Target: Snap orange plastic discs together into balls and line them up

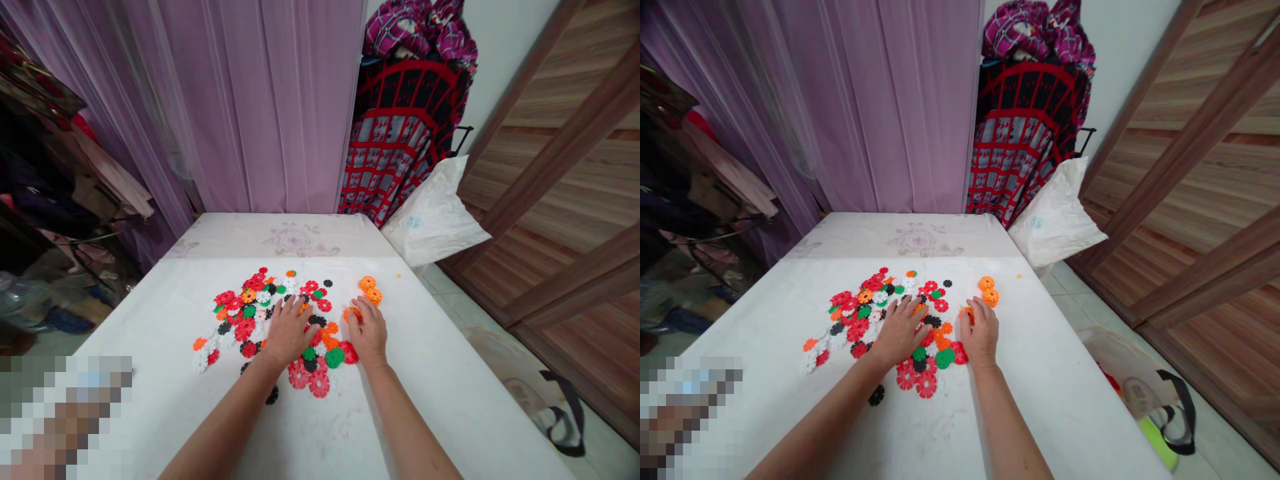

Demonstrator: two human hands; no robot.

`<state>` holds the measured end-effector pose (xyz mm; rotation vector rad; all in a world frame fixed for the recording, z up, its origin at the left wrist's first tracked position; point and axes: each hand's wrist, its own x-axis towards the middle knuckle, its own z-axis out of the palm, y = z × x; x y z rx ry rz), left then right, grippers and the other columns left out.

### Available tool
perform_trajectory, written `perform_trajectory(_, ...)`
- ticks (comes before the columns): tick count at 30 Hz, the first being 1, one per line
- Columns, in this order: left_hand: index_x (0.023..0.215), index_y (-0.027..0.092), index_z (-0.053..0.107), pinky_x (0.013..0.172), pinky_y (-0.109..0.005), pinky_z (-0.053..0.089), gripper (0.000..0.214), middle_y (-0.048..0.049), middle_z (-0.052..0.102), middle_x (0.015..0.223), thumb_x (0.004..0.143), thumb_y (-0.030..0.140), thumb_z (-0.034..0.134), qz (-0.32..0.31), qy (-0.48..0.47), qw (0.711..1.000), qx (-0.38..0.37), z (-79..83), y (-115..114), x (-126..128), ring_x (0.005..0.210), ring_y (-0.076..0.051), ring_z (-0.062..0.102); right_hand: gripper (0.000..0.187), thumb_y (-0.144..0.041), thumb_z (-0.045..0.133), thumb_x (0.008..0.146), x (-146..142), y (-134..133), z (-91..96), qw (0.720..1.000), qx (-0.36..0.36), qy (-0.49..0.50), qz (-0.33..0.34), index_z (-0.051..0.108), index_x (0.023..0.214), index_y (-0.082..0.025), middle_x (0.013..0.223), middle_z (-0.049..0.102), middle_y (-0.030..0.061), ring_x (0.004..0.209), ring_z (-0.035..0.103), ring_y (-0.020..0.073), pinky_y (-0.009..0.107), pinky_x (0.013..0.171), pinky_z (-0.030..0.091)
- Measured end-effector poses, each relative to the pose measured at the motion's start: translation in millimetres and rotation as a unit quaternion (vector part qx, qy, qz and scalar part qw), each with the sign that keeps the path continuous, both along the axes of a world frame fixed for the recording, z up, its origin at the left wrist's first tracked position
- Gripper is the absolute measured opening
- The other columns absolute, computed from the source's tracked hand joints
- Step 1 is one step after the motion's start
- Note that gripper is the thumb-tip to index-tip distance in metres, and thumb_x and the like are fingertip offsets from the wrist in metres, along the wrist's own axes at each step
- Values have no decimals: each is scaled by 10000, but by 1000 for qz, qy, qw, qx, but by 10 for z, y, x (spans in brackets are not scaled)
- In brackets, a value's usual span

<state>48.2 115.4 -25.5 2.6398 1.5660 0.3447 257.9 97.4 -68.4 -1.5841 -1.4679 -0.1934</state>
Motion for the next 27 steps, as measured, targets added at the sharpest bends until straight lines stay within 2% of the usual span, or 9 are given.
perform_trajectory(3, 1245, 257, 653, 1155, -594, 242, 413, -111, 495, 1471, 941, 442, 444, 20, 5, 999, 26, 24, 25, -115, 1394, -340, 384, 318, -308, 451, 899, 0, 1, -1, 1000, -1, -2, 3, 686, 1061, -167, 1159, 675, 140, 1099, 599, 258, 453, 961, 475)
perform_trajectory(7, 1182, 279, 689, 1140, -591, 270, 342, -102, 520, 1447, 924, 375, 486, 39, 20, 999, 26, 95, 108, -172, 1378, -337, 405, 322, -322, 453, 895, -1, 2, -5, 1000, -8, 7, 2, 689, 1062, -180, 1160, 675, 133, 1087, 602, 257, 462, 964, 474)
perform_trajectory(14, 1130, 262, 698, 1145, -583, 249, 331, -112, 523, 1439, 842, 402, 615, 78, 17, 996, -38, 134, 333, -102, 1390, -334, 389, 328, -332, 460, 889, 21, 12, -30, 1000, -3, 15, 2, 698, 1052, -175, 1154, 681, 138, 1085, 607, 256, 456, 967, 483)
perform_trajectory(17, 1059, 254, 703, 1140, -593, 242, 313, -105, 548, 1409, 766, 364, 696, 100, -61, 989, -85, 102, 408, -91, 1379, -337, 397, 333, -329, 460, 890, 33, 18, -41, 1000, 4, 9, 6, 700, 1048, -159, 1144, 686, 146, 1079, 614, 258, 453, 959, 492)
perform_trajectory(20, 943, 230, 700, 1139, -560, 249, 257, -94, 606, 1322, 692, 266, 742, 110, -141, 979, -97, 98, 429, -85, 1327, -321, 444, 329, -323, 465, 887, 39, 22, -47, 1000, 7, 4, 7, 700, 1045, -156, 1140, 689, 147, 1067, 620, 258, 455, 951, 498)
perform_trajectory(24, 844, 224, 687, 1082, -459, 339, 99, -67, 691, 1100, 750, 219, 657, 109, -219, 965, -93, 167, 387, -82, 1162, -256, 553, 309, -297, 465, 889, 38, 22, -37, 1000, 25, -2, 9, 698, 1041, -161, 1120, 697, 137, 1053, 625, 250, 444, 940, 501)
perform_trajectory(27, 815, 217, 672, 949, -392, 438, 94, -55, 702, 912, 805, 276, 599, 124, -301, 938, -122, 213, 335, -74, 964, -217, 616, 279, -283, 474, 902, 31, 6, -10, 999, 41, -9, 17, 703, 1017, -172, 1079, 710, 119, 1016, 637, 236, 420, 921, 509)
